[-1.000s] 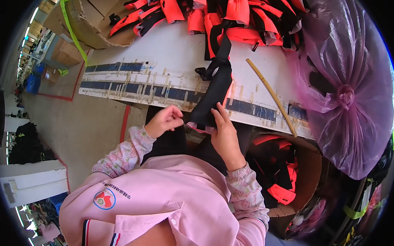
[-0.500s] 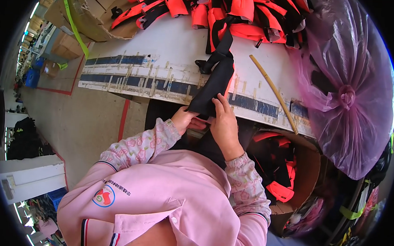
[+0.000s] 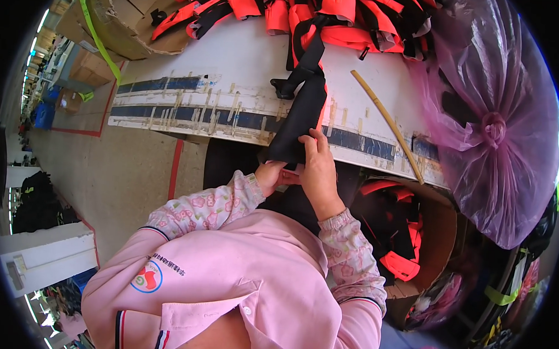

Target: The person uses a wooden stick to turn fabric parts right-side out and check for quality in a garment factory.

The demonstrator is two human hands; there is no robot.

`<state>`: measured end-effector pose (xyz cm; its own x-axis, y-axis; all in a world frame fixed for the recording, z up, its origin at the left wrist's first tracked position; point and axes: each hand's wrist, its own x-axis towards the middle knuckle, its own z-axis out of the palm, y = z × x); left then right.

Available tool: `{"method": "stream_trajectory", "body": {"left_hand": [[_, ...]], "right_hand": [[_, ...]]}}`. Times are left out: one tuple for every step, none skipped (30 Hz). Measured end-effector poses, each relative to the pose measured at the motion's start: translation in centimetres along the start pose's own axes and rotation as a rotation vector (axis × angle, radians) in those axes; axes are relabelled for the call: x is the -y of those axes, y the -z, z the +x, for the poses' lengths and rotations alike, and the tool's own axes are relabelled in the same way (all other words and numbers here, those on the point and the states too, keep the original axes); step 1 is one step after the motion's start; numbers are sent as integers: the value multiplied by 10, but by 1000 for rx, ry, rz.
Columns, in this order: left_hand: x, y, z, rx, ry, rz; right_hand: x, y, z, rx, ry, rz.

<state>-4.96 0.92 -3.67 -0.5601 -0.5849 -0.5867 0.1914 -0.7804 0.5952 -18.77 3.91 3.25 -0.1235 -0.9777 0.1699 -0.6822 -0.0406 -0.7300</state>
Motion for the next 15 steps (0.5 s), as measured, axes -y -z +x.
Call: {"method": "stream_trajectory", "body": {"left_hand": [[1, -2, 1, -7, -64, -20], [1, -4, 1, -14, -130, -41], [-1, -9, 0, -13, -128, -41], [-5, -13, -3, -20, -164, -26], [-8, -17, -5, -27, -201, -10], [-10, -19, -5, -27, -199, -10], [-12, -20, -5, -34, -243, -5], [-13, -21, -6, -40, -288, -1], [-17, -23, -7, -38, -291, -1], [-20, -25, -10, -87, -233, -19], [-22, -26, -11, -135, -175, -38], [-22, -25, -11, -136, -185, -41], [-22, -24, -12, -143, -141, -42], [-22, -23, -11, -149, -96, -44], [-25, -24, -12, -144, -64, -26]], "right_hand": [[0, 0, -1, 0, -2, -1], [-1, 0, -1, 1, 0, 17], [-2, 1, -1, 1, 3, 36], [-3, 2, 0, 1, 2, 35], [-4, 5, 2, -23, 68, 47], [-4, 7, 4, -47, 133, 59], [-4, 9, 10, -48, 132, 59], [-4, 11, 16, -26, 166, 83], [-4, 14, 22, -5, 203, 105], [-8, 12, 24, -6, 207, 103], [-14, 8, 24, 56, 202, 103], [-17, 4, 29, 120, 202, 104], [-19, 4, 30, 116, 207, 80], [-22, 7, 30, 118, 217, 79], [-13, 18, 31, 215, 178, -2]]}}
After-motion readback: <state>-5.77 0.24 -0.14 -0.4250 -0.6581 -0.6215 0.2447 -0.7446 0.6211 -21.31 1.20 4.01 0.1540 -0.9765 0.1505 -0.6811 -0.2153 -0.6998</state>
